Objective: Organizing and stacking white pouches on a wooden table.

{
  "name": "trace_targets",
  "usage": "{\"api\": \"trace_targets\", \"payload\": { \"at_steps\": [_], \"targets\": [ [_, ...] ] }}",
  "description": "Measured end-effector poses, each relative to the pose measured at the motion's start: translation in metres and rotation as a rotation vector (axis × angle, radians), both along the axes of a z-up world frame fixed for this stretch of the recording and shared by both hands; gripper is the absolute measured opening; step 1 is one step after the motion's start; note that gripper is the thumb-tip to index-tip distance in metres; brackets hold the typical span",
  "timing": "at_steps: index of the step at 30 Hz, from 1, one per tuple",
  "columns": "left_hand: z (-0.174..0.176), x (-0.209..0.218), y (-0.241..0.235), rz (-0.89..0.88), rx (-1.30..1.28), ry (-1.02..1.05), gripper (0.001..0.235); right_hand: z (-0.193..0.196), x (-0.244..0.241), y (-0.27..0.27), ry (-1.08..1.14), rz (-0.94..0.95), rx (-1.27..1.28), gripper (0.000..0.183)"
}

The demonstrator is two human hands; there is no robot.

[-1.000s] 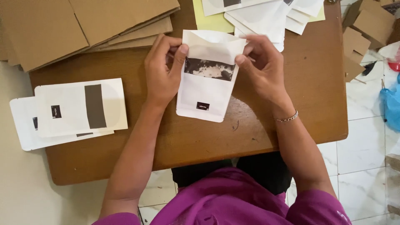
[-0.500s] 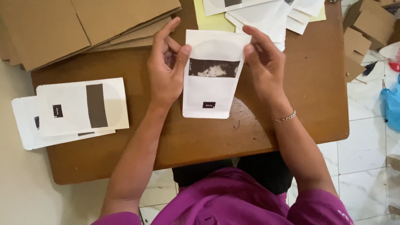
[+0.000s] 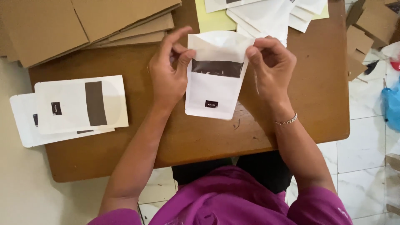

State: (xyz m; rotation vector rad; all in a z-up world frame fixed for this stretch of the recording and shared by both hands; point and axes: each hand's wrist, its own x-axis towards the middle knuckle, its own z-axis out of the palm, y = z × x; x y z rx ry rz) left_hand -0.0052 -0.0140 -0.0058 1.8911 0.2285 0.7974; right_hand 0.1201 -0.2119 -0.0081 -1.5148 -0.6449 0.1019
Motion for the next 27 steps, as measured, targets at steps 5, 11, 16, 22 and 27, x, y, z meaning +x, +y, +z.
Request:
{"api": "trace_targets", "payload": {
  "at_steps": [5,11,16,22,27],
  "targets": [
    [0.009,0.002,0.000,0.011,-0.123,0.000,0.023,-0.003,0.004,-0.002,-0.060,0.052,0.072,0.015],
    [0.023,-0.002,-0.001,-0.018,-0.077,0.020,0.025,0.034,-0.021,0.018,0.269,-0.152,-0.032,0.007],
    [0.010,-0.001,0.000,-0.003,-0.226,-0.049,0.021,0.007,-0.010,0.008,0.116,-0.055,-0.022,0.023],
    [0.008,0.002,0.003,-0.070,-0.190,0.028,0.018,0.027,-0.015,0.020,0.510,-0.237,-0.072,0.003],
    [-0.003,0.007,0.004,-0.022,-0.379,0.009,0.021,0.001,0.000,0.007,0.168,-0.044,-0.083,0.018]
  ]
}}
